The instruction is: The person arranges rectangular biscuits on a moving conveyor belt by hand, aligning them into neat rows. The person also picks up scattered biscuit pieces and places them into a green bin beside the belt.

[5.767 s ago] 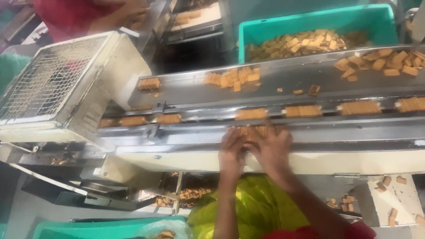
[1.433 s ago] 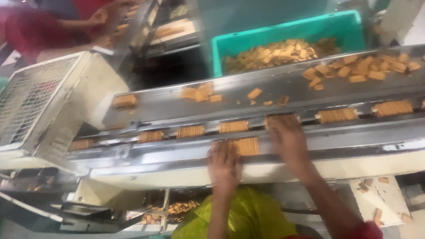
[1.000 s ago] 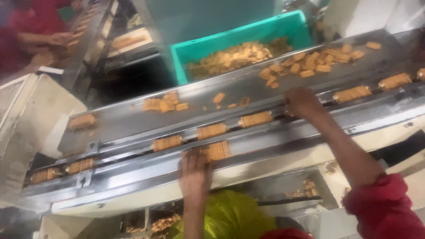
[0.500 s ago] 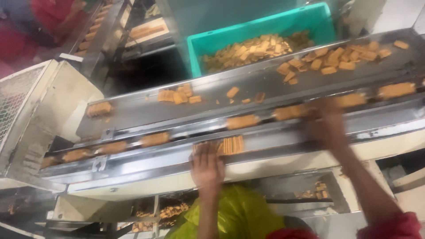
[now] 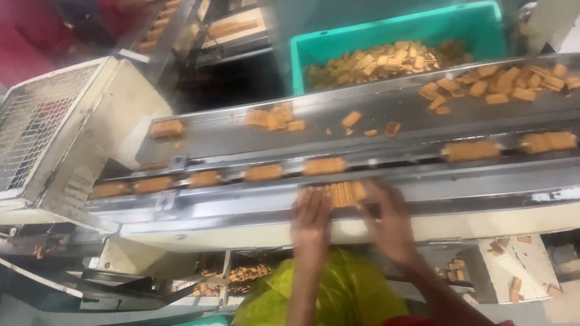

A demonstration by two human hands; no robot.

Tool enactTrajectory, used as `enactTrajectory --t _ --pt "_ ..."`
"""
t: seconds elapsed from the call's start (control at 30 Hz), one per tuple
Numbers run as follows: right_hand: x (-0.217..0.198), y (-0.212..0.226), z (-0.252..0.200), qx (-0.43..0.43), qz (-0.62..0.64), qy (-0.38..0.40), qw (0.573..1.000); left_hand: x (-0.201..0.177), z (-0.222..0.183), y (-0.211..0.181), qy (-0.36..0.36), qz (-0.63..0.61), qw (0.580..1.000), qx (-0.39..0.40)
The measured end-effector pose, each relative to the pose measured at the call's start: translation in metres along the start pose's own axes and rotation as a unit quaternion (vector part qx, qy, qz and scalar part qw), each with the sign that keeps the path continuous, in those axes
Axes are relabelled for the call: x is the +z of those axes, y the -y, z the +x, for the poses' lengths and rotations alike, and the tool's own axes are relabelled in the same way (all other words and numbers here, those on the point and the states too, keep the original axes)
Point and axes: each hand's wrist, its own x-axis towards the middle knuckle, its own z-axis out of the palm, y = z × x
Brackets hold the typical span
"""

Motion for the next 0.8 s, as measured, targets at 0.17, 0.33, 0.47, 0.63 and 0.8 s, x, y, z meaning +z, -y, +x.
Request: enactTrajectory --t 0.17,0.33,0.47,0.63,0.8 --pt "0.010 -0.001 -0.016 0.056 0.273 0.001 0.960 -0.003 0.011 -0.007 -0.047 -0.010 0.999 -0.002" --pt "0.013 -0.013 -0.004 0.078 0.242 0.000 0.967 -0.019 0.020 -0.014 -0.052 -0.035 0.998 0.002" --pt "0.009 -0.011 0.003 0.017 0.237 -0.017 0.971 -0.022 0.027 -0.021 -0.042 -0.033 0.998 -0.025" --pt "0.006 -0.015 -0.005 0.050 0.267 -0.046 0.961 -0.011 0.017 -0.018 -0.037 -0.010 0.999 -0.028" --pt "-0.013 -0.019 0.003 -0.023 0.008 -0.049 0.998 0.004 0.011 -0.026 -0.015 0.002 0.998 -0.065"
